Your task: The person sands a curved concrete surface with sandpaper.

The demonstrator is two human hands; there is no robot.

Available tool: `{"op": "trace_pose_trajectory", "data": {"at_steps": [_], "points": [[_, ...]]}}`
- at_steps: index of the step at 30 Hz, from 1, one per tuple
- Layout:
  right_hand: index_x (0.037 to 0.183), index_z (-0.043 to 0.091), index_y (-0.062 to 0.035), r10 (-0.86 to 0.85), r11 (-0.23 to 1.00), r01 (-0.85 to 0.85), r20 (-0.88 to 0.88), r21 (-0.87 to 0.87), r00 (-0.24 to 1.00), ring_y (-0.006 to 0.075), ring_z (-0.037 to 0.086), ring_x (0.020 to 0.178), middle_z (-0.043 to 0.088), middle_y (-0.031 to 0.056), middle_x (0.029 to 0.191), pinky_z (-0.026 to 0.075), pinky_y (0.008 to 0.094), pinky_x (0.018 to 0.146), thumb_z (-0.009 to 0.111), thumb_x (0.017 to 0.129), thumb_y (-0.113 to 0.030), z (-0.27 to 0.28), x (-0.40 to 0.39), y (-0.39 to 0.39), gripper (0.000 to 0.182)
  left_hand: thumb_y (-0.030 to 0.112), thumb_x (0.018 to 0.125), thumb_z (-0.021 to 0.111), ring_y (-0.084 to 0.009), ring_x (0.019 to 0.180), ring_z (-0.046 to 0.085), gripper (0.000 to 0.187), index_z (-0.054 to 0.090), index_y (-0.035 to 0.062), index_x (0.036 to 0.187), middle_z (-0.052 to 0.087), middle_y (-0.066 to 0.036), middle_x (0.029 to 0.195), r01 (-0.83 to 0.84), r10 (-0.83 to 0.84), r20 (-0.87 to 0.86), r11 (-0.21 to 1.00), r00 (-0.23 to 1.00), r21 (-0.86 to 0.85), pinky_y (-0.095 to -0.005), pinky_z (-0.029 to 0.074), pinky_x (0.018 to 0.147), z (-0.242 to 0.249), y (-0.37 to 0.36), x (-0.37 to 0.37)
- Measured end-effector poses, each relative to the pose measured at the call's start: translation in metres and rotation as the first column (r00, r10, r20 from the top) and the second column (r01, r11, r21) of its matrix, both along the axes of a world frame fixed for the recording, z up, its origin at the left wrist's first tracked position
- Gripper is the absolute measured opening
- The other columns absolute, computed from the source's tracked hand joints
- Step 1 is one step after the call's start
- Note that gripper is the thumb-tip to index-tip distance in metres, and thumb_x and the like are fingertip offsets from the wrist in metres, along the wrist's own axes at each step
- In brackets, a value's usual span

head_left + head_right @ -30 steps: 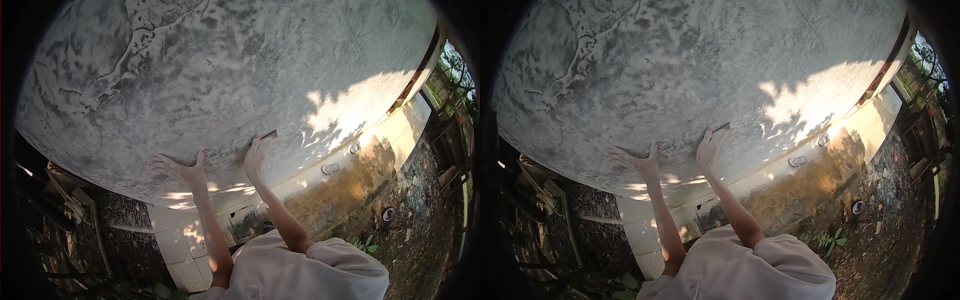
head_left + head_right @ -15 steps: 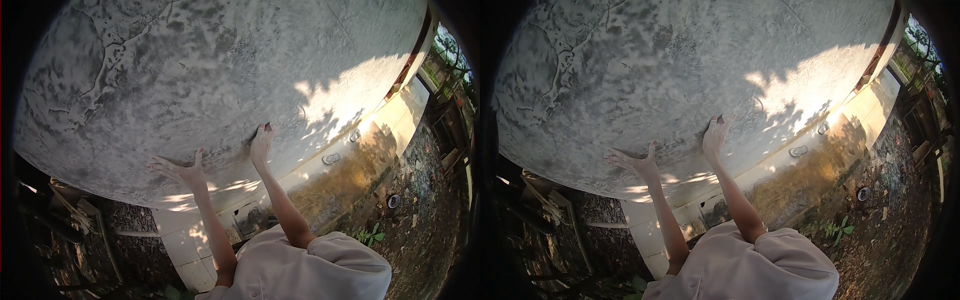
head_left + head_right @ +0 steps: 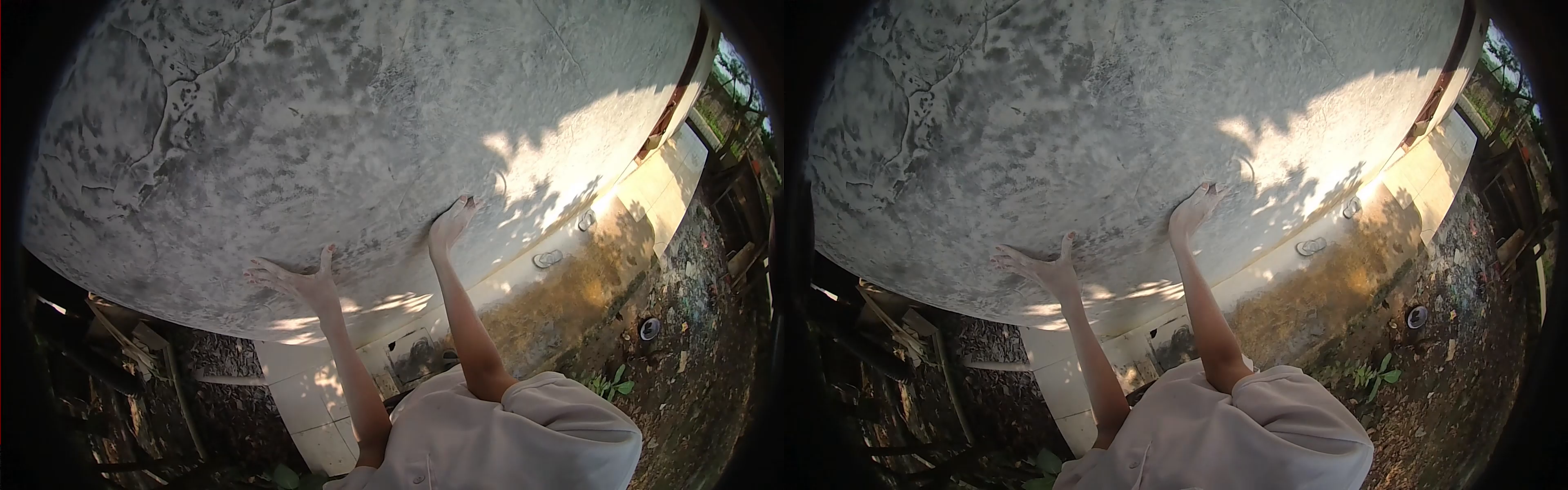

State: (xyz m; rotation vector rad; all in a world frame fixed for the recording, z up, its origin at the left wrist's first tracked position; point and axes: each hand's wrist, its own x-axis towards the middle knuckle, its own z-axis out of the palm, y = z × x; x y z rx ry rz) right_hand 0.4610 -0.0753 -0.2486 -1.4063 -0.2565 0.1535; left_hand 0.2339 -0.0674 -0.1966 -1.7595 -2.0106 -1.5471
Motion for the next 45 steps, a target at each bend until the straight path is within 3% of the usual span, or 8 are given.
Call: {"op": "trace_pose_trajectory", "data": {"at_steps": [6, 9, 12, 18, 27, 29, 39, 45], "points": [[0.145, 0.008, 0.0083, 0.024, 0.997, -0.023, -0.023, 0.078, 0.999, 0.0364, 0.019, 0.141, 0.015, 0.0285, 0.151, 0.017, 0.0401, 0.115, 0.038, 0.100, -0.024, 0.016, -0.034, -0.008, 0.062, 0.053, 0.059, 0.083, -0.0375, 0.143, -0.007, 0.130, -0.003, 0.0189, 0.150, -0.009, -0.018, 0.155, 0.047, -0.048, 0.044, 0.998, 0.998, 0.030, -0.0607, 0.010, 0.115, 0.007, -0.006, 0.005], [0.145, 0.009, 0.0089, 0.158, 0.965, -0.090, 0.270, -0.245, 0.950, 0.0366, 0.013, 0.142, 0.011, 0.0277, 0.152, 0.014, 0.0396, 0.116, 0.037, 0.100, -0.021, -0.001, -0.064, -0.012, 0.061, 0.052, 0.060, 0.083, -0.0368, 0.143, -0.008, 0.130, -0.003, 0.0184, 0.150, -0.009, -0.018, 0.155, 0.057, -0.058, 0.043, 0.998, 0.997, 0.036, -0.0600, 0.008, 0.115, 0.004, -0.005, 0.005], [0.145, 0.011, 0.0097, 0.202, 0.975, -0.152, 0.354, -0.164, 0.913, 0.0365, 0.009, 0.143, 0.008, 0.0269, 0.153, 0.011, 0.0398, 0.116, 0.037, 0.100, -0.019, -0.008, -0.042, -0.012, 0.059, 0.052, 0.060, 0.083, -0.0372, 0.143, -0.008, 0.130, -0.003, 0.0183, 0.150, -0.010, -0.018, 0.155, 0.030, -0.030, 0.018, 0.999, 0.999, 0.015, -0.0603, 0.009, 0.115, 0.005, -0.005, 0.005], [0.144, 0.014, 0.0099, -0.020, 0.996, 0.021, 0.023, -0.086, 1.000, 0.0359, 0.010, 0.143, 0.007, 0.0246, 0.154, 0.010, 0.0409, 0.117, 0.036, 0.100, -0.018, -0.014, 0.012, -0.004, 0.056, 0.054, 0.060, 0.082, -0.0385, 0.142, -0.008, 0.130, -0.004, 0.0174, 0.150, -0.010, -0.019, 0.154, 0.046, -0.046, 0.042, 0.999, 0.998, -0.008, -0.0605, 0.010, 0.114, 0.007, -0.008, 0.007], [0.144, 0.019, 0.0078, 0.123, 0.992, -0.110, 0.339, -0.060, 0.933, 0.0338, 0.014, 0.143, 0.012, 0.0240, 0.154, 0.013, 0.0385, 0.116, 0.036, 0.101, -0.021, -0.018, -0.019, -0.006, 0.055, 0.053, 0.063, 0.082, -0.0387, 0.142, -0.008, 0.128, -0.004, 0.0165, 0.150, -0.009, -0.021, 0.154, 0.064, -0.065, 0.032, 0.998, 0.997, 0.006, -0.0606, 0.010, 0.114, 0.004, -0.010, 0.007], [0.145, 0.017, 0.0075, 0.039, 0.999, -0.039, 0.013, -0.005, 0.999, 0.0351, 0.009, 0.143, 0.006, 0.0233, 0.155, 0.013, 0.0396, 0.116, 0.034, 0.102, -0.022, -0.019, 0.008, -0.003, 0.055, 0.053, 0.063, 0.081, -0.0386, 0.142, -0.008, 0.127, -0.004, 0.0162, 0.150, -0.008, -0.021, 0.154, 0.063, -0.062, 0.055, 0.998, 0.997, -0.010, -0.0606, 0.010, 0.114, 0.003, -0.009, 0.009], [0.147, 0.010, 0.0038, 0.224, 0.975, -0.216, 0.263, -0.058, 0.939, 0.0323, 0.010, 0.144, 0.007, 0.0229, 0.155, 0.011, 0.0388, 0.117, 0.032, 0.102, -0.029, -0.007, -0.056, -0.011, 0.060, 0.052, 0.064, 0.081, -0.0381, 0.143, -0.007, 0.126, -0.003, 0.0158, 0.151, -0.008, -0.020, 0.155, 0.080, -0.081, 0.076, 0.997, 0.994, 0.017, -0.0599, 0.009, 0.114, -0.006, -0.011, 0.013], [0.147, 0.009, 0.0049, 0.106, 0.994, -0.104, -0.110, 0.028, 0.988, 0.0341, 0.004, 0.144, 0.000, 0.0216, 0.155, 0.009, 0.0404, 0.117, 0.033, 0.102, -0.024, -0.008, -0.020, -0.012, 0.059, 0.049, 0.066, 0.082, -0.0370, 0.143, -0.008, 0.124, -0.002, 0.0154, 0.151, -0.010, -0.019, 0.155, 0.113, -0.112, 0.079, 0.993, 0.991, -0.014, -0.0591, 0.008, 0.115, -0.016, -0.015, 0.013]]}}
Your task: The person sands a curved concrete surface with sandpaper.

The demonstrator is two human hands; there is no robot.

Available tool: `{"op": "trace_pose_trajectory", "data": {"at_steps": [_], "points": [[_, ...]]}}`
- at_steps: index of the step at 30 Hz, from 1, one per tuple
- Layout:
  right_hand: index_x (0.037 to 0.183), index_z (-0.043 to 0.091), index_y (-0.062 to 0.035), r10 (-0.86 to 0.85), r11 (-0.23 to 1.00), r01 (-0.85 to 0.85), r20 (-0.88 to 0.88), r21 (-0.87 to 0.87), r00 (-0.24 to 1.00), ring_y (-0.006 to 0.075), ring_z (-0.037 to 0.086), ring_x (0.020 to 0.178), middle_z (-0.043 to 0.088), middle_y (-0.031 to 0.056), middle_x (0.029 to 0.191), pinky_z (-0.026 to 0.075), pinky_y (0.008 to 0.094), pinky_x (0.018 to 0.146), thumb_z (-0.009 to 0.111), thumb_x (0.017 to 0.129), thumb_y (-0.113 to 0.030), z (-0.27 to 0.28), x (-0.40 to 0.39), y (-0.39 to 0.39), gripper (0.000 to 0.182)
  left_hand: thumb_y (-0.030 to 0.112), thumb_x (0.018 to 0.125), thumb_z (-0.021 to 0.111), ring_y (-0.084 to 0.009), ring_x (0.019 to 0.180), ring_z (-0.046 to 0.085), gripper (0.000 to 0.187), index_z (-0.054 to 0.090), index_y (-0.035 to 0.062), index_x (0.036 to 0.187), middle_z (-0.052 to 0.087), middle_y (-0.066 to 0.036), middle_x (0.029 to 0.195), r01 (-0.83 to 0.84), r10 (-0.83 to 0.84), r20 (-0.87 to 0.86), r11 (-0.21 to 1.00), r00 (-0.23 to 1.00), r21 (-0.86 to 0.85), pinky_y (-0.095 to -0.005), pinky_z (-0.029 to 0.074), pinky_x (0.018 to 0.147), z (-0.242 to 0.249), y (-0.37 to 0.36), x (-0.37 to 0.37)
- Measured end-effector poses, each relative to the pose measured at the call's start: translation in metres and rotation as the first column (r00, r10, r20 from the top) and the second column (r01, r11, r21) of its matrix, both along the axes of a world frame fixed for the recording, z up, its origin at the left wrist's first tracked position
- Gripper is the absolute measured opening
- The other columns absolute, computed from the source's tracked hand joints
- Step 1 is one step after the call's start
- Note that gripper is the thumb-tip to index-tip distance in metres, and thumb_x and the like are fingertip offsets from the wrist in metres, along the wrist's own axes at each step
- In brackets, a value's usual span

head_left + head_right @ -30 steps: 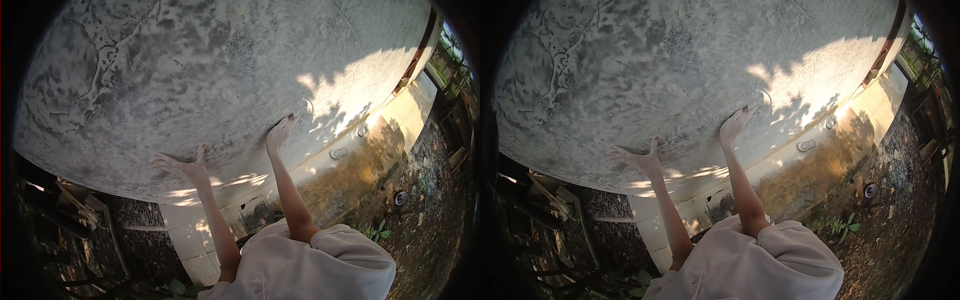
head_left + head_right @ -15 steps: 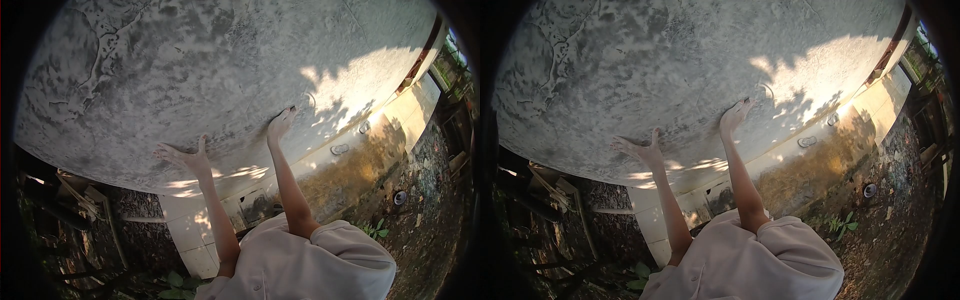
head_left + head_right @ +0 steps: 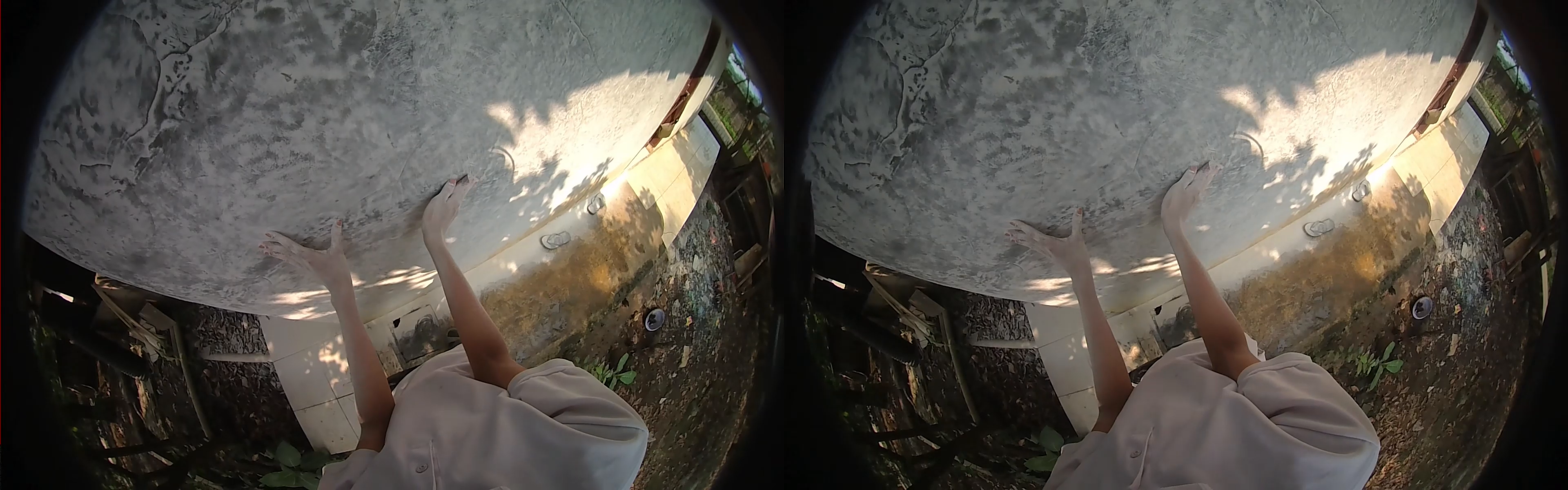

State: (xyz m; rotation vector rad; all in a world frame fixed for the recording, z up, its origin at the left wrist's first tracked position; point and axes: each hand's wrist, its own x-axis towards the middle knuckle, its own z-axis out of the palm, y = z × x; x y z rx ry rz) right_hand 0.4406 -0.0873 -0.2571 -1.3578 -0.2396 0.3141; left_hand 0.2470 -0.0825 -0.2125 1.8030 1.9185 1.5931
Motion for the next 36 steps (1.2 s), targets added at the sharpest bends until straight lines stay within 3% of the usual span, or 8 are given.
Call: {"op": "trace_pose_trajectory", "data": {"at_steps": [5, 12, 17, 24, 26, 30, 32, 36], "points": [[0.147, 0.008, 0.0041, 0.210, 0.975, -0.182, 0.275, -0.123, 0.938, 0.0334, 0.005, 0.144, 0.001, 0.0210, 0.156, 0.009, 0.0393, 0.117, 0.033, 0.102, -0.026, -0.010, -0.066, -0.008, 0.060, 0.048, 0.066, 0.082, -0.0368, 0.143, -0.009, 0.123, -0.002, 0.0152, 0.151, -0.010, -0.019, 0.155, -0.011, 0.010, 0.011, 1.000, 1.000, 0.018, -0.0583, 0.007, 0.115, -0.007, 0.001, 0.008], [0.148, 0.013, 0.0025, 0.032, 0.996, -0.028, 0.050, -0.079, 0.998, 0.0336, 0.005, 0.144, 0.004, 0.0211, 0.156, 0.008, 0.0407, 0.117, 0.030, 0.102, -0.032, -0.010, -0.011, 0.001, 0.060, 0.044, 0.069, 0.081, -0.0380, 0.143, -0.006, 0.121, -0.003, 0.0181, 0.150, -0.012, -0.019, 0.154, 0.048, -0.043, 0.082, 0.997, 0.996, -0.056, -0.0594, 0.013, 0.114, -0.003, -0.005, -0.004], [0.147, 0.016, 0.0039, 0.230, 0.973, -0.207, 0.337, -0.104, 0.913, 0.0334, 0.005, 0.144, 0.004, 0.0208, 0.155, 0.009, 0.0395, 0.117, 0.029, 0.103, -0.029, 0.006, -0.056, -0.013, 0.056, 0.045, 0.069, 0.081, -0.0383, 0.143, -0.005, 0.121, -0.004, 0.0189, 0.150, -0.012, -0.019, 0.154, 0.005, -0.001, 0.109, 0.999, 0.994, -0.040, -0.0593, 0.015, 0.114, 0.008, -0.003, 0.004], [0.147, 0.015, 0.0038, 0.010, 0.998, -0.005, 0.074, -0.068, 0.997, 0.0339, 0.004, 0.144, 0.002, 0.0207, 0.156, 0.010, 0.0399, 0.117, 0.027, 0.103, -0.024, 0.020, 0.012, -0.003, 0.053, 0.045, 0.066, 0.083, -0.0377, 0.142, -0.011, 0.126, -0.006, 0.0179, 0.150, -0.015, -0.018, 0.154, -0.039, 0.039, 0.053, 0.999, 0.998, -0.004, -0.0588, 0.011, 0.115, 0.026, 0.004, -0.008], [0.146, 0.017, 0.0051, 0.113, 0.991, -0.085, 0.328, -0.098, 0.938, 0.0332, 0.010, 0.144, 0.005, 0.0207, 0.156, 0.010, 0.0393, 0.116, 0.030, 0.103, -0.027, 0.022, -0.021, -0.007, 0.055, 0.045, 0.066, 0.083, -0.0378, 0.142, -0.011, 0.125, -0.006, 0.0179, 0.150, -0.015, -0.018, 0.154, -0.028, 0.027, 0.051, 0.999, 0.998, 0.018, -0.0590, 0.010, 0.115, 0.028, 0.005, -0.006], [0.145, 0.017, 0.0067, 0.277, 0.958, -0.277, 0.503, -0.078, 0.818, 0.0327, 0.009, 0.144, 0.003, 0.0205, 0.156, 0.010, 0.0387, 0.116, 0.030, 0.103, -0.026, 0.030, -0.033, -0.018, 0.055, 0.046, 0.067, 0.082, -0.0383, 0.142, -0.009, 0.124, -0.005, 0.0179, 0.150, -0.012, -0.018, 0.154, -0.012, 0.010, 0.059, 0.999, 0.998, 0.039, -0.0593, 0.011, 0.115, 0.029, 0.000, -0.007], [0.146, 0.016, 0.0063, 0.046, 0.999, -0.038, 0.448, -0.026, 0.893, 0.0330, 0.008, 0.144, 0.003, 0.0203, 0.156, 0.010, 0.0396, 0.116, 0.030, 0.103, -0.025, 0.037, 0.005, -0.005, 0.055, 0.046, 0.067, 0.082, -0.0380, 0.142, -0.009, 0.124, -0.005, 0.0180, 0.150, -0.012, -0.018, 0.154, -0.010, 0.010, 0.022, 1.000, 1.000, 0.028, -0.0593, 0.011, 0.115, 0.024, 0.001, -0.015], [0.146, 0.015, 0.0060, -0.046, 0.997, 0.060, 0.265, -0.044, 0.963, 0.0332, 0.006, 0.144, 0.003, 0.0207, 0.156, 0.010, 0.0409, 0.116, 0.029, 0.103, -0.026, 0.071, 0.034, 0.002, 0.056, 0.047, 0.067, 0.081, -0.0370, 0.143, -0.008, 0.123, -0.004, 0.0180, 0.150, -0.010, -0.018, 0.155, -0.034, 0.033, -0.007, 0.998, 0.999, -0.053, -0.0592, 0.012, 0.115, 0.026, -0.002, -0.015]]}}
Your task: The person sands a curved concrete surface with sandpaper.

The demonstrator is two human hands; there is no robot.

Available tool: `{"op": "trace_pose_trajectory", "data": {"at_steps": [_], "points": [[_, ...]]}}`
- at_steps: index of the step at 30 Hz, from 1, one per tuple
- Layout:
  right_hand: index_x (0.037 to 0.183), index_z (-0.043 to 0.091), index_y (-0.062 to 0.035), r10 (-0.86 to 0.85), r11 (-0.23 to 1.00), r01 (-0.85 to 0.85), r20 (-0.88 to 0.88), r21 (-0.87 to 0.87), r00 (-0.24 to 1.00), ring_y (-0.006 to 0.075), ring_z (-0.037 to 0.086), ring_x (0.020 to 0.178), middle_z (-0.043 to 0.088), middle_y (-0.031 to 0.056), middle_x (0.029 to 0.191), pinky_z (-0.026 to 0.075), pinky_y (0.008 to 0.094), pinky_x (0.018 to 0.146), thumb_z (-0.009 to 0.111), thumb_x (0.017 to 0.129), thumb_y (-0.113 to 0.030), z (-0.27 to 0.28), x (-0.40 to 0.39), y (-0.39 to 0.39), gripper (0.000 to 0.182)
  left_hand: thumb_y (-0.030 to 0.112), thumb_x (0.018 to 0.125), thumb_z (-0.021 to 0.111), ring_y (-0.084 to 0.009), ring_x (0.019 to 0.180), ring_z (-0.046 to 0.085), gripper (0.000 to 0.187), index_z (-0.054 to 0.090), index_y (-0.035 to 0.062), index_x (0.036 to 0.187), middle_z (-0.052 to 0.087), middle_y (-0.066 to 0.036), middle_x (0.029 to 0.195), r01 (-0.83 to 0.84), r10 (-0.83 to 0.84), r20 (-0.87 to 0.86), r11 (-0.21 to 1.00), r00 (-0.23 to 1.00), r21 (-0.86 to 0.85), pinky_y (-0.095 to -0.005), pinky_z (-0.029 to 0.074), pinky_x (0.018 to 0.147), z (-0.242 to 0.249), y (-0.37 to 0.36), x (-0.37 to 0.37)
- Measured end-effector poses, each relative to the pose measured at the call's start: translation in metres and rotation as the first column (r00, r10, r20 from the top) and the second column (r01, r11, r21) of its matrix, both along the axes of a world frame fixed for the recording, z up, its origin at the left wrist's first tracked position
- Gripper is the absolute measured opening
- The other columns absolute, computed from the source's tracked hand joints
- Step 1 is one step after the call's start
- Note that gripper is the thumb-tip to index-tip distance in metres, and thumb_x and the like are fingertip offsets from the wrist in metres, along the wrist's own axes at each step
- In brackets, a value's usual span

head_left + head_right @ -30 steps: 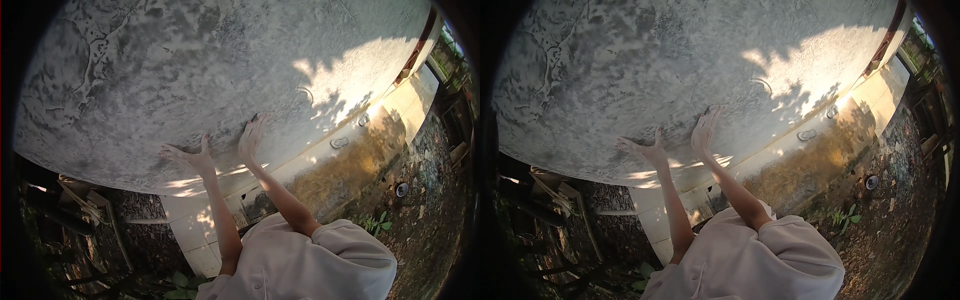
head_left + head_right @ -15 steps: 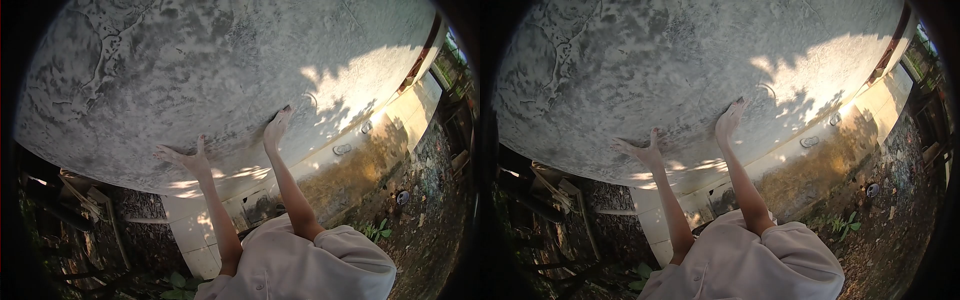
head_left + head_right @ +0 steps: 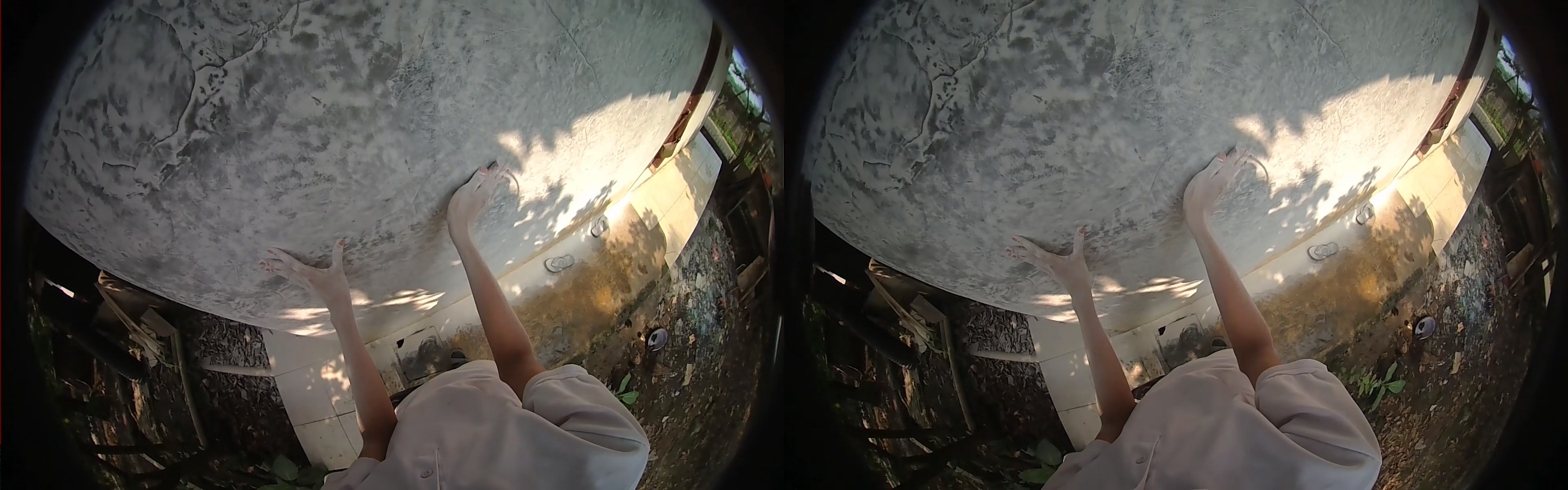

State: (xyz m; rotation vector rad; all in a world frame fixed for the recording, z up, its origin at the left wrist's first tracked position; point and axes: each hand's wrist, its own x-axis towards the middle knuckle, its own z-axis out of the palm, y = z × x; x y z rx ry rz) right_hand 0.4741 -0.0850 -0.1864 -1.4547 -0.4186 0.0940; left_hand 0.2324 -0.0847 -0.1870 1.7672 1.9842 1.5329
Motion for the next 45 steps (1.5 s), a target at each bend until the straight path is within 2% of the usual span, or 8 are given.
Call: {"op": "trace_pose_trajectory", "data": {"at_steps": [6, 12, 14, 17, 22, 36, 40, 45], "points": [[0.145, 0.020, 0.0067, 0.161, 0.984, -0.178, 0.595, -0.030, 0.788, 0.0344, 0.010, 0.144, 0.010, 0.0236, 0.154, 0.010, 0.0412, 0.116, 0.030, 0.102, -0.028, 0.008, -0.020, -0.006, 0.056, 0.050, 0.067, 0.080, -0.0361, 0.143, -0.007, 0.122, -0.002, 0.0187, 0.151, -0.010, -0.017, 0.155, 0.013, -0.013, 0.004, 0.999, 1.000, 0.037, -0.0592, 0.012, 0.115, -0.006, 0.003, -0.003], [0.143, 0.028, 0.0066, 0.387, 0.795, -0.399, -0.125, -0.456, 0.914, 0.0365, 0.014, 0.143, 0.020, 0.0249, 0.152, 0.014, 0.0432, 0.115, 0.034, 0.101, -0.022, 0.081, 0.063, -0.003, 0.051, 0.046, 0.070, 0.080, -0.0357, 0.143, -0.006, 0.118, -0.002, 0.0189, 0.151, -0.008, -0.017, 0.155, 0.027, -0.029, 0.077, 0.999, 0.997, 0.026, -0.0576, 0.013, 0.115, -0.001, -0.002, 0.001], [0.141, 0.033, 0.0067, -0.139, 0.982, 0.051, 0.508, 0.183, 0.850, 0.0369, 0.022, 0.140, 0.027, 0.0259, 0.148, 0.020, 0.0449, 0.113, 0.038, 0.100, -0.022, 0.092, 0.018, 0.006, 0.050, 0.045, 0.070, 0.079, -0.0354, 0.143, -0.006, 0.117, -0.002, 0.0185, 0.151, -0.008, -0.017, 0.155, 0.035, -0.040, 0.106, 0.998, 0.994, 0.057, -0.0567, 0.013, 0.115, -0.001, 0.000, 0.006], [0.141, 0.033, 0.0041, 0.025, 0.995, -0.097, 0.930, 0.012, 0.367, 0.0383, 0.025, 0.139, 0.030, 0.0238, 0.147, 0.023, 0.0440, 0.113, 0.042, 0.098, -0.020, 0.081, 0.021, 0.002, 0.050, 0.044, 0.071, 0.080, -0.0348, 0.143, -0.006, 0.117, -0.002, 0.0176, 0.151, -0.007, -0.017, 0.155, 0.032, -0.041, 0.098, 0.996, 0.994, 0.087, -0.0554, 0.014, 0.116, -0.002, 0.000, 0.005], [0.142, 0.034, 0.0000, -0.220, 0.927, 0.031, 0.477, 0.373, 0.851, 0.0343, 0.017, 0.142, 0.027, 0.0209, 0.150, 0.014, 0.0429, 0.116, 0.038, 0.100, -0.022, 0.134, 0.107, 0.016, 0.048, 0.042, 0.070, 0.080, -0.0343, 0.144, -0.006, 0.117, -0.001, 0.0166, 0.151, -0.006, -0.017, 0.155, 0.064, -0.071, 0.090, 0.995, 0.993, 0.073, -0.0558, 0.013, 0.116, -0.005, -0.001, -0.001], [0.141, 0.039, -0.0021, -0.313, 0.943, 0.180, 0.555, 0.281, 0.771, 0.0322, 0.024, 0.141, 0.030, 0.0160, 0.150, 0.018, 0.0429, 0.115, 0.039, 0.100, -0.023, 0.151, 0.136, 0.017, 0.046, 0.048, 0.068, 0.080, -0.0387, 0.143, -0.005, 0.118, 0.002, 0.0150, 0.151, -0.005, -0.019, 0.155, 0.004, -0.015, 0.062, 0.985, 0.998, 0.172, -0.0602, 0.011, 0.114, 0.000, 0.007, 0.012], [0.143, 0.035, -0.0032, -0.106, 0.994, 0.029, 0.916, 0.103, 0.388, 0.0316, 0.024, 0.141, 0.030, 0.0163, 0.150, 0.018, 0.0420, 0.115, 0.040, 0.099, -0.021, 0.130, 0.117, 0.003, 0.048, 0.051, 0.067, 0.079, -0.0407, 0.142, -0.005, 0.118, 0.004, 0.0145, 0.151, -0.005, -0.019, 0.155, 0.024, -0.013, -0.077, 0.989, 0.997, 0.143, -0.0605, 0.009, 0.114, 0.037, 0.011, 0.023], [0.139, 0.038, 0.0019, -0.291, 0.926, 0.122, 0.470, 0.357, 0.833, 0.0320, 0.027, 0.139, 0.033, 0.0174, 0.149, 0.020, 0.0424, 0.114, 0.039, 0.100, -0.020, 0.161, 0.159, 0.009, 0.045, 0.057, 0.063, 0.079, -0.0428, 0.142, -0.004, 0.121, 0.007, 0.0155, 0.151, -0.003, -0.019, 0.156, 0.101, -0.030, -0.289, 0.967, 0.957, 0.234, -0.0603, 0.005, 0.114, 0.080, 0.020, 0.025]]}}
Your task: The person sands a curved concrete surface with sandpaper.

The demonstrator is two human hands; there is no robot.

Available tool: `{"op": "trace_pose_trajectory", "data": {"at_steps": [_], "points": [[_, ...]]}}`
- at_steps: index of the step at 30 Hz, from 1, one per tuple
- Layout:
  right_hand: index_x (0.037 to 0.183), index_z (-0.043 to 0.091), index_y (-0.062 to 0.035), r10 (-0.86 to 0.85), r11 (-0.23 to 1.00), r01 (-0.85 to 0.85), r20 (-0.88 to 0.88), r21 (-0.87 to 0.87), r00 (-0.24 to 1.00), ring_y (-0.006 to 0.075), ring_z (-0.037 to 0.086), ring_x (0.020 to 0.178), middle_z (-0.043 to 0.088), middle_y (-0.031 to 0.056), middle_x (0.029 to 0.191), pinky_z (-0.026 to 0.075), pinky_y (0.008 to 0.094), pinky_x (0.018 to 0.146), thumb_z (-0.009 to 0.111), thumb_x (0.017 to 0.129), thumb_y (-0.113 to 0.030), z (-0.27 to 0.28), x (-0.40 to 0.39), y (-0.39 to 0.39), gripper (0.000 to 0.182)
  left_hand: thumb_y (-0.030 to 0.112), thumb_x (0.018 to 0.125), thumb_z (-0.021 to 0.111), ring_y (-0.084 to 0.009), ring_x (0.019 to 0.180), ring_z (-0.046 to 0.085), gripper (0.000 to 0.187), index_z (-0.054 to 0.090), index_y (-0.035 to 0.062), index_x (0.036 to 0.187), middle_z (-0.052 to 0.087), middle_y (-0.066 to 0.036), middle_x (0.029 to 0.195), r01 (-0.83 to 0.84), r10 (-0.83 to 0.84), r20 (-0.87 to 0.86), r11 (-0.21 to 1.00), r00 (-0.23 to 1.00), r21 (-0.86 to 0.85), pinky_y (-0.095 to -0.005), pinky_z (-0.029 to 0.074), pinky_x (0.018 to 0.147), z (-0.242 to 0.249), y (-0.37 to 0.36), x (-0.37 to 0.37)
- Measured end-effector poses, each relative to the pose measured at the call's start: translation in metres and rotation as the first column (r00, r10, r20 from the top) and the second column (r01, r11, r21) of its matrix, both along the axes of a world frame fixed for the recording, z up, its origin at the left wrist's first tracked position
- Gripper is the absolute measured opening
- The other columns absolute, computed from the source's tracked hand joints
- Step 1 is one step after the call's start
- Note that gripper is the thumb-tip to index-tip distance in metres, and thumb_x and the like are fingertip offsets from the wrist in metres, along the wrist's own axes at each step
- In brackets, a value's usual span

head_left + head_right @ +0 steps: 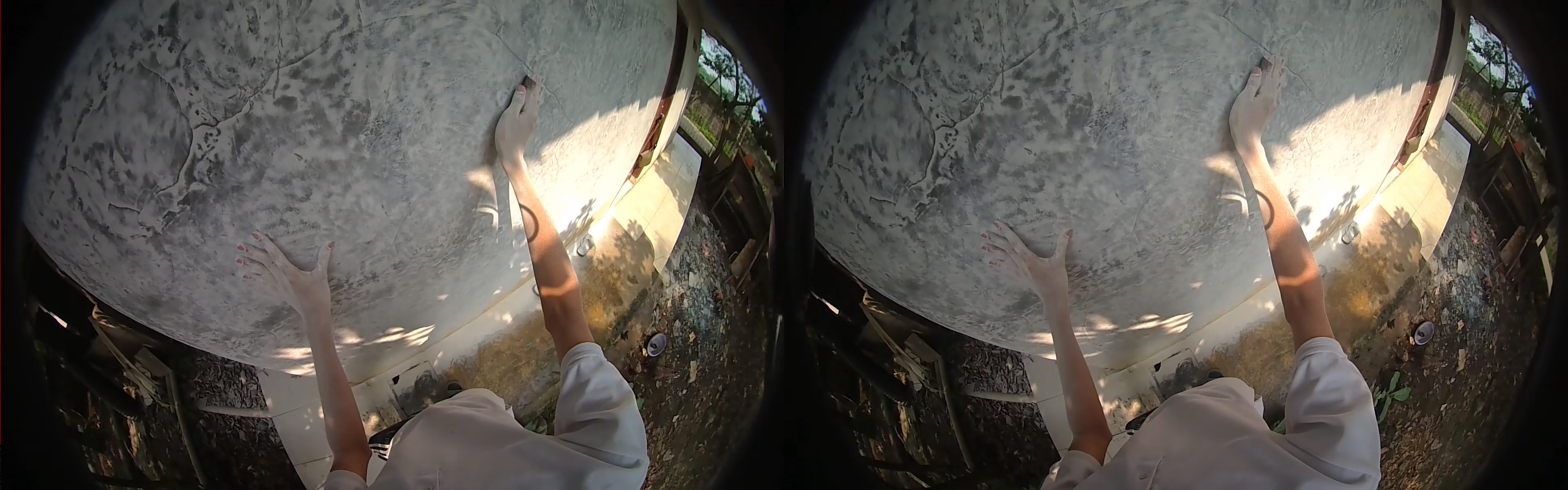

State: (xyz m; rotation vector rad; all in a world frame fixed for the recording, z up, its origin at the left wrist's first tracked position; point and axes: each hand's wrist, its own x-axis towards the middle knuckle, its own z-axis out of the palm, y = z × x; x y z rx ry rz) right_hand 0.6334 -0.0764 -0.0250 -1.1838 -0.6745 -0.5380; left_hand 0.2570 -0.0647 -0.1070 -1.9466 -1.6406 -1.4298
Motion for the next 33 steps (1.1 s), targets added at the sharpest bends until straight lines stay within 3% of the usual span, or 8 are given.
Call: {"op": "trace_pose_trajectory", "data": {"at_steps": [4, 6, 9, 13, 18, 22, 27, 33], "points": [[0.138, 0.042, -0.0009, -0.183, 0.976, 0.205, 0.235, -0.072, 0.955, 0.0335, 0.029, 0.138, 0.036, 0.0161, 0.147, 0.023, 0.0429, 0.113, 0.042, 0.098, -0.016, 0.007, -0.032, 0.006, 0.043, 0.057, 0.061, 0.079, -0.0439, 0.142, -0.005, 0.122, 0.009, 0.0137, 0.151, -0.001, -0.019, 0.156, 0.027, -0.025, -0.055, 0.999, 0.998, 0.033, -0.0594, 0.003, 0.114, 0.034, -0.002, 0.008], [0.139, 0.041, -0.0021, 0.094, 0.982, 0.045, 0.689, -0.182, 0.718, 0.0296, 0.026, 0.140, 0.032, 0.0155, 0.149, 0.021, 0.0413, 0.114, 0.042, 0.099, -0.017, 0.007, -0.049, -0.004, 0.043, 0.057, 0.063, 0.078, -0.0435, 0.142, -0.002, 0.118, 0.011, 0.0174, 0.151, 0.000, -0.017, 0.156, 0.032, -0.018, -0.143, 0.995, 0.990, 0.097, -0.0591, 0.004, 0.114, 0.044, 0.002, 0.011], [0.138, 0.046, -0.0083, 0.072, 0.989, 0.055, 0.763, -0.139, 0.643, 0.0329, 0.033, 0.137, 0.038, 0.0126, 0.147, 0.029, 0.0431, 0.111, 0.051, 0.093, -0.010, 0.030, -0.015, -0.009, 0.045, 0.058, 0.066, 0.075, -0.0425, 0.142, 0.001, 0.112, 0.013, 0.0206, 0.151, 0.001, -0.015, 0.157, 0.099, -0.074, -0.174, 0.985, 0.982, 0.139, -0.0594, 0.006, 0.114, 0.055, 0.002, 0.006], [0.136, 0.045, -0.0029, -0.115, 0.991, 0.095, 0.236, 0.091, 0.965, 0.0320, 0.034, 0.136, 0.041, 0.0165, 0.144, 0.024, 0.0423, 0.112, 0.042, 0.098, -0.023, 0.066, 0.073, 0.009, 0.043, 0.060, 0.070, 0.071, -0.0405, 0.143, 0.004, 0.105, 0.015, 0.0223, 0.151, 0.002, -0.013, 0.157, 0.094, -0.070, -0.204, 0.989, 0.977, 0.110, -0.0590, 0.007, 0.114, 0.053, 0.006, -0.005], [0.136, 0.044, 0.0007, -0.194, 0.980, 0.198, -0.118, 0.024, 0.974, 0.0338, 0.032, 0.135, 0.039, 0.0184, 0.144, 0.022, 0.0425, 0.112, 0.038, 0.099, -0.025, 0.100, 0.106, 0.013, 0.045, 0.060, 0.076, 0.065, -0.0388, 0.143, 0.006, 0.096, 0.018, 0.0229, 0.151, 0.006, -0.011, 0.157, 0.076, -0.040, -0.210, 0.983, 0.977, 0.168, -0.0579, 0.007, 0.114, 0.061, 0.008, 0.002], [0.140, 0.040, -0.0040, -0.113, 0.993, 0.116, 0.485, 0.024, 0.867, 0.0342, 0.024, 0.140, 0.031, 0.0151, 0.150, 0.017, 0.0431, 0.115, 0.040, 0.099, -0.023, 0.102, 0.020, 0.013, 0.045, 0.059, 0.080, 0.062, -0.0371, 0.143, 0.007, 0.089, 0.019, 0.0245, 0.150, 0.007, -0.011, 0.157, 0.088, -0.021, -0.265, 0.966, 0.964, 0.245, -0.0578, 0.008, 0.114, 0.087, 0.016, 0.007], [0.141, 0.039, -0.0054, 0.068, 0.995, 0.018, 0.811, -0.096, 0.582, 0.0337, 0.025, 0.140, 0.034, 0.0143, 0.149, 0.021, 0.0419, 0.114, 0.045, 0.099, -0.020, 0.107, 0.020, -0.002, 0.046, 0.056, 0.089, 0.051, -0.0277, 0.144, 0.012, 0.074, 0.022, 0.0255, 0.150, 0.015, -0.006, 0.157, 0.069, 0.057, -0.350, 0.938, 0.935, 0.339, -0.0522, 0.008, 0.116, 0.122, 0.020, 0.011], [0.140, 0.039, -0.0009, -0.131, 0.989, 0.120, 0.145, 0.085, 0.981, 0.0325, 0.028, 0.138, 0.035, 0.0188, 0.147, 0.022, 0.0416, 0.113, 0.037, 0.100, -0.028, 0.147, 0.116, 0.012, 0.048, 0.054, 0.090, 0.049, -0.0277, 0.144, 0.014, 0.069, 0.025, 0.0277, 0.149, 0.017, -0.004, 0.156, 0.059, 0.068, -0.356, 0.941, 0.932, 0.333, -0.0505, 0.007, 0.117, 0.128, 0.023, 0.009]]}}
